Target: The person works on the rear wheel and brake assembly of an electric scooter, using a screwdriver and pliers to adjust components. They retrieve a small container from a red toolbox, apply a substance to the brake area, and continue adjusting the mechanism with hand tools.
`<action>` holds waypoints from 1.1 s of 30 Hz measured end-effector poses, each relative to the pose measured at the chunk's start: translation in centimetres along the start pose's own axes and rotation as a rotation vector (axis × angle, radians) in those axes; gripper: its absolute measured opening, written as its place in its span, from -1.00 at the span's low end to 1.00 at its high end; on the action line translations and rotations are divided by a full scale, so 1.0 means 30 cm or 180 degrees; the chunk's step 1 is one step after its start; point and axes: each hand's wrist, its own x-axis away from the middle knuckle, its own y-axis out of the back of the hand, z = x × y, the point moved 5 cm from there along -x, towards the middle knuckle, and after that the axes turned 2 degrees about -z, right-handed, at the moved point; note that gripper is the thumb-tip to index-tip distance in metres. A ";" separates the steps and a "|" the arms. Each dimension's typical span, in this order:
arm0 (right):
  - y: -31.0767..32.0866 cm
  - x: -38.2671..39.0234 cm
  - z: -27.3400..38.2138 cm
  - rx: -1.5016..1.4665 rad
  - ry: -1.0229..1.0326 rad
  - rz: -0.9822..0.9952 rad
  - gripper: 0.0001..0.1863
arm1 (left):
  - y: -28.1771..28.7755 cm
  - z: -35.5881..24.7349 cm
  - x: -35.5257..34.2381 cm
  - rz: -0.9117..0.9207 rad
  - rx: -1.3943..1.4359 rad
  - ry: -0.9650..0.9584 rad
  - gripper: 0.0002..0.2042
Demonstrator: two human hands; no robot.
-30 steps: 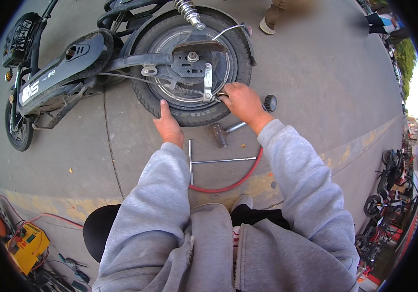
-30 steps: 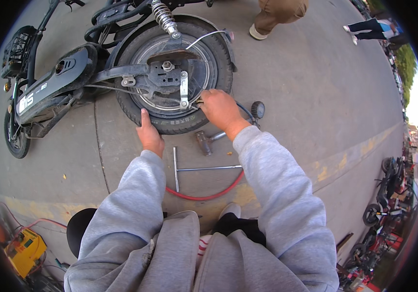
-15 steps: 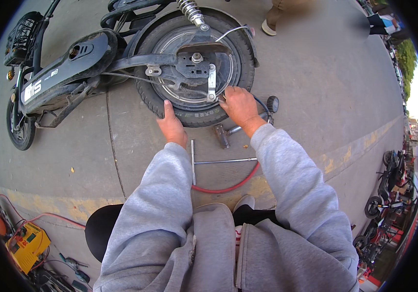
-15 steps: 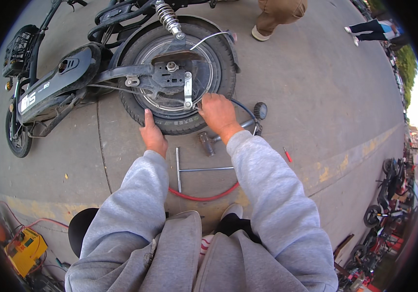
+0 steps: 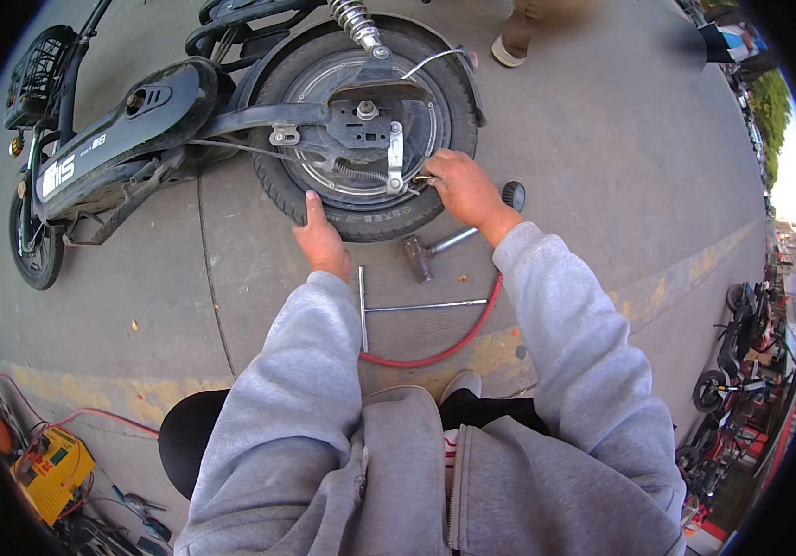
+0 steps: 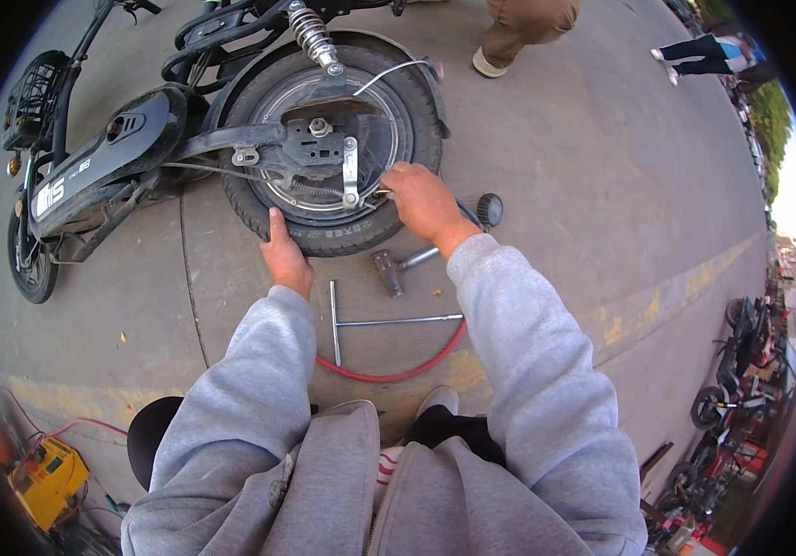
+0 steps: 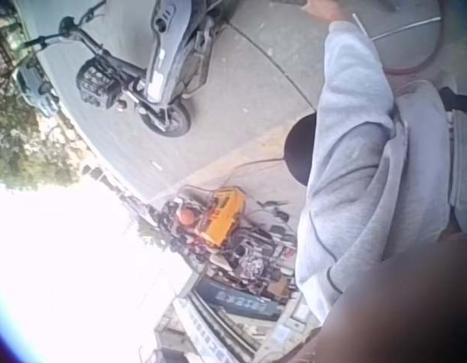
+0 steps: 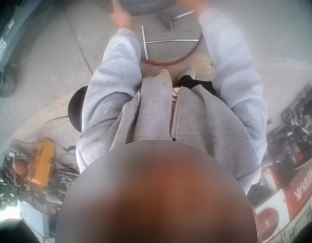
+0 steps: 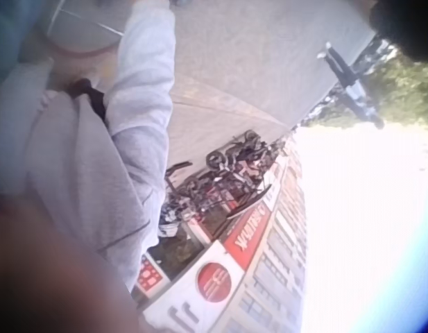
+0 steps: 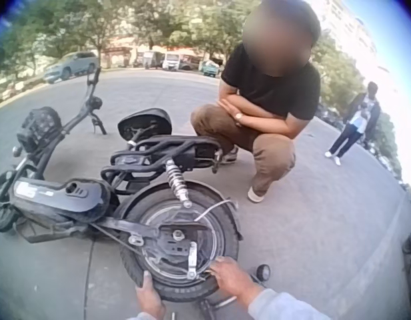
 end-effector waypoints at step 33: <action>-0.017 0.017 -0.003 0.0000 -0.0168 -0.0144 -0.96 | -0.002 -0.001 -0.004 0.0156 0.0094 0.0019 -0.47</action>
